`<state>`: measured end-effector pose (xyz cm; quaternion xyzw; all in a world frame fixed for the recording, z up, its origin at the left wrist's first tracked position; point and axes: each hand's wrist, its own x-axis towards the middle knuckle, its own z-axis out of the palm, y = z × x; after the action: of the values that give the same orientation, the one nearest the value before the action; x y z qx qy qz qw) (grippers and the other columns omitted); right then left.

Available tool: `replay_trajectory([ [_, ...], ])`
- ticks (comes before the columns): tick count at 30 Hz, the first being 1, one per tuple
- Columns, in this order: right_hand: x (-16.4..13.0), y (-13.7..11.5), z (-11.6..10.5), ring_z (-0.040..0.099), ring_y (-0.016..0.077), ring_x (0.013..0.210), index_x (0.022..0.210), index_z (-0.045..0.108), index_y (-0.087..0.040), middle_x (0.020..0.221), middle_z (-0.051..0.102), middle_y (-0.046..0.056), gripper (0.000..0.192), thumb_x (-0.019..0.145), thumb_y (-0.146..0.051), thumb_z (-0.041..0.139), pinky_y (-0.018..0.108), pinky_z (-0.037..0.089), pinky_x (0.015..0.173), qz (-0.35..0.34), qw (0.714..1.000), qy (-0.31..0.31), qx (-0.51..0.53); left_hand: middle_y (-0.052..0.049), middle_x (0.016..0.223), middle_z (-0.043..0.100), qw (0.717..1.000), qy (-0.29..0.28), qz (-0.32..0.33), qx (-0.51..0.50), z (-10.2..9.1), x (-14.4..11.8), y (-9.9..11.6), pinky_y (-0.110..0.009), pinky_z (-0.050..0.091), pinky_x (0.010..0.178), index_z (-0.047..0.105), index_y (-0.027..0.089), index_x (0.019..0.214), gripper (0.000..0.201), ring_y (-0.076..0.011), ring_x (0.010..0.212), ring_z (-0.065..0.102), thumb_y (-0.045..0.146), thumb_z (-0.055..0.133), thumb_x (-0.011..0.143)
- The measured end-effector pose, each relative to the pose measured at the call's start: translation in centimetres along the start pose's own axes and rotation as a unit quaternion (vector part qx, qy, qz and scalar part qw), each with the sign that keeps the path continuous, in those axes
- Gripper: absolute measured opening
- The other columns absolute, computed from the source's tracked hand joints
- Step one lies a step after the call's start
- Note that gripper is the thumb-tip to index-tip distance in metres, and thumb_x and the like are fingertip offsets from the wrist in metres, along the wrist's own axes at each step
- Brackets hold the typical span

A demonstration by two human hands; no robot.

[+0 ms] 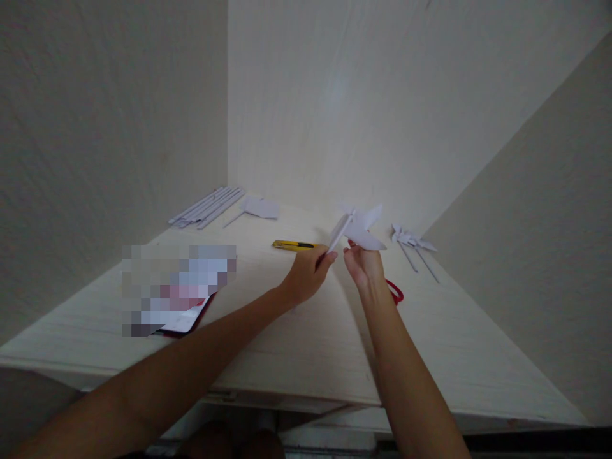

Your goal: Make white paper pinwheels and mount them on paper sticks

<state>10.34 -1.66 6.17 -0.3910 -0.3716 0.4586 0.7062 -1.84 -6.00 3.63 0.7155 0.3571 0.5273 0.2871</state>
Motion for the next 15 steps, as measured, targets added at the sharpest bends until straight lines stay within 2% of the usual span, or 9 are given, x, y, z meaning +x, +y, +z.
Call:
replay_trajectory([
  [4, -0.28, -0.16, 0.28, 0.045, 0.0076, 0.060, 0.057, 0.051, -0.022, 0.062, 0.058, -0.007, 0.007, 0.051, -0.022, 0.050, 0.021, 0.029, 0.058, -0.015, 1.000, -0.022, 0.004, 0.007, 0.044, 0.031, 1.000, 0.002, 0.000, -0.017, 0.01, 0.01, -0.04, -0.020, 0.023, 0.044, 0.049, 0.014, 0.065, 0.029, -0.0064, 0.042, 0.032, 0.032, 0.037, 0.085],
  [9, -0.31, -0.22, 0.39, 0.043, 0.0071, 0.058, 0.056, 0.051, -0.021, 0.060, 0.057, -0.008, 0.005, 0.051, -0.022, 0.051, 0.020, 0.029, 0.057, -0.030, 0.999, -0.011, 0.022, 0.006, 0.045, 0.034, 1.000, 0.000, 0.005, -0.004, 0.03, -0.02, -0.07, -0.019, 0.024, 0.043, 0.047, 0.015, 0.062, 0.029, -0.0057, 0.041, 0.033, 0.032, 0.039, 0.084],
  [15, -0.12, -0.13, 0.12, 0.046, 0.0080, 0.061, 0.059, 0.050, -0.022, 0.061, 0.057, -0.007, 0.005, 0.054, -0.023, 0.050, 0.021, 0.028, 0.056, -0.040, 0.999, -0.026, 0.017, 0.006, 0.044, 0.035, 1.000, 0.001, 0.002, 0.007, -0.08, -0.07, -0.04, -0.019, 0.024, 0.042, 0.047, 0.015, 0.062, 0.029, -0.0057, 0.041, 0.033, 0.032, 0.039, 0.084],
])
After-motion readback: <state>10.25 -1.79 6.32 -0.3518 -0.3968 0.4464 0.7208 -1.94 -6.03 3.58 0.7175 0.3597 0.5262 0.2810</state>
